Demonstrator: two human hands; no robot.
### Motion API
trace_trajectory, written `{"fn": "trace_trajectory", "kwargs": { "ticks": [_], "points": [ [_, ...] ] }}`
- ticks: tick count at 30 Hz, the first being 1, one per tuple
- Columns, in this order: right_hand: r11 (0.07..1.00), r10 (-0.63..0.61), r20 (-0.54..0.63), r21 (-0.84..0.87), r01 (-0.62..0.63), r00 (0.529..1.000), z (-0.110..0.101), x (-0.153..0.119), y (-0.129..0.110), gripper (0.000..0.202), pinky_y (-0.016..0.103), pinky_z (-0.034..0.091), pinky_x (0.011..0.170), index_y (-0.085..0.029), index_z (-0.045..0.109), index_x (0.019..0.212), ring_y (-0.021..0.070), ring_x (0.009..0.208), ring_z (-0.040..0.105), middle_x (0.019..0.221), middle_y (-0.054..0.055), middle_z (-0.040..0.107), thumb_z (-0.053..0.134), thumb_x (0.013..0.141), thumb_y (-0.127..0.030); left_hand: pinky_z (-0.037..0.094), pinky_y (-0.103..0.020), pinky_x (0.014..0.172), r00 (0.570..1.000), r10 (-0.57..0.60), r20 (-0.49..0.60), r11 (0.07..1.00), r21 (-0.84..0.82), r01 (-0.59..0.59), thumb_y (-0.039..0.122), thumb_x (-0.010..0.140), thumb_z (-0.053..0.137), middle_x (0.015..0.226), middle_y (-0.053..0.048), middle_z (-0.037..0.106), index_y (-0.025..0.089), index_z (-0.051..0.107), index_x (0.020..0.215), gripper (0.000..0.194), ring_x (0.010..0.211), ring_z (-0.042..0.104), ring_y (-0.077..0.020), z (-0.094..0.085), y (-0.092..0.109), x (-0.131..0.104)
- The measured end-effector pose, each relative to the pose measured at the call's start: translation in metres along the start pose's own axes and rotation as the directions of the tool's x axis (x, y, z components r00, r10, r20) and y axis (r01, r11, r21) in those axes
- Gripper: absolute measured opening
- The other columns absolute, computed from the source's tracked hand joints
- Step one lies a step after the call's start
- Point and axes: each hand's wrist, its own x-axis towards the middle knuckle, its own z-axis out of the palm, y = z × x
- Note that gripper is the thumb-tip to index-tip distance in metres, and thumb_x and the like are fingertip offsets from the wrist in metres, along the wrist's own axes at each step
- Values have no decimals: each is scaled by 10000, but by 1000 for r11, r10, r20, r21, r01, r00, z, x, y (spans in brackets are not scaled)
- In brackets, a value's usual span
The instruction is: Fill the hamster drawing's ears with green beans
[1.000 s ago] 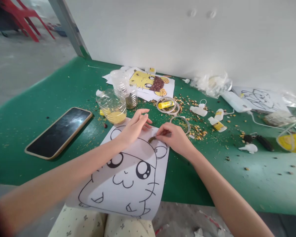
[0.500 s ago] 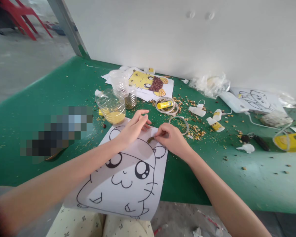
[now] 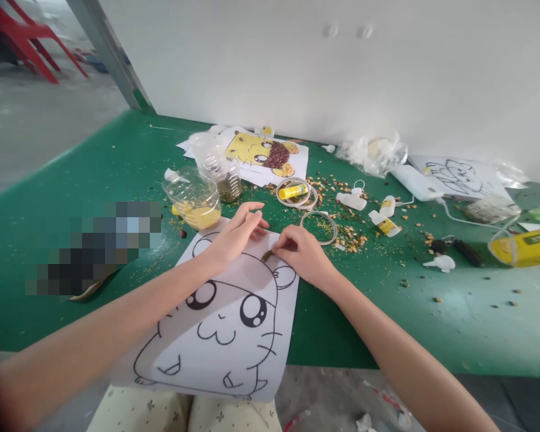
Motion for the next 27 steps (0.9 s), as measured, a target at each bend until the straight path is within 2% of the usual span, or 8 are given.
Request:
{"fn": "trace_trajectory", "kwargs": {
  "ticks": [8, 19, 24, 27],
  "points": [
    [999, 11, -22, -46, -12, 1000, 4, 1, -5, 123, 278, 387, 624, -181, 495, 585, 132, 650, 503, 668, -6, 552, 544, 654, -92, 453, -269, 705, 1000, -9, -14, 1000, -12, 9, 341, 904, 379, 844, -20, 546, 203, 420, 1176, 307, 775, 569, -129, 1, 0, 2],
    [999, 30, 29, -15, -30, 999, 1, 5, -2, 134, 253, 343, 559, -179, 475, 584, 112, 594, 447, 641, -21, 508, 571, 676, -161, 444, -268, 679, 999, -18, -35, 1000, -14, 17, 298, 883, 400, 820, -14, 547, 194, 435, 1141, 281, 747, 566, -133, 1, -1, 5],
    [993, 42, 76, 107, -50, 996, -4, 4, 2, 80, 249, 337, 554, -191, 492, 697, 110, 594, 425, 648, -36, 465, 561, 729, -212, 453, -262, 676, 998, -46, -33, 999, -28, 45, 275, 887, 396, 829, -23, 543, 172, 420, 1158, 291, 753, 582, -131, -1, 3, 4],
    [979, 65, 84, 187, -80, 994, -4, 5, 6, 122, 253, 343, 560, -188, 482, 683, 109, 597, 428, 669, -33, 475, 585, 720, -243, 457, -262, 679, 998, -62, -26, 997, -37, 61, 273, 887, 403, 831, -22, 546, 182, 426, 1150, 279, 758, 582, -131, -1, 5, 2]
  ]
}}
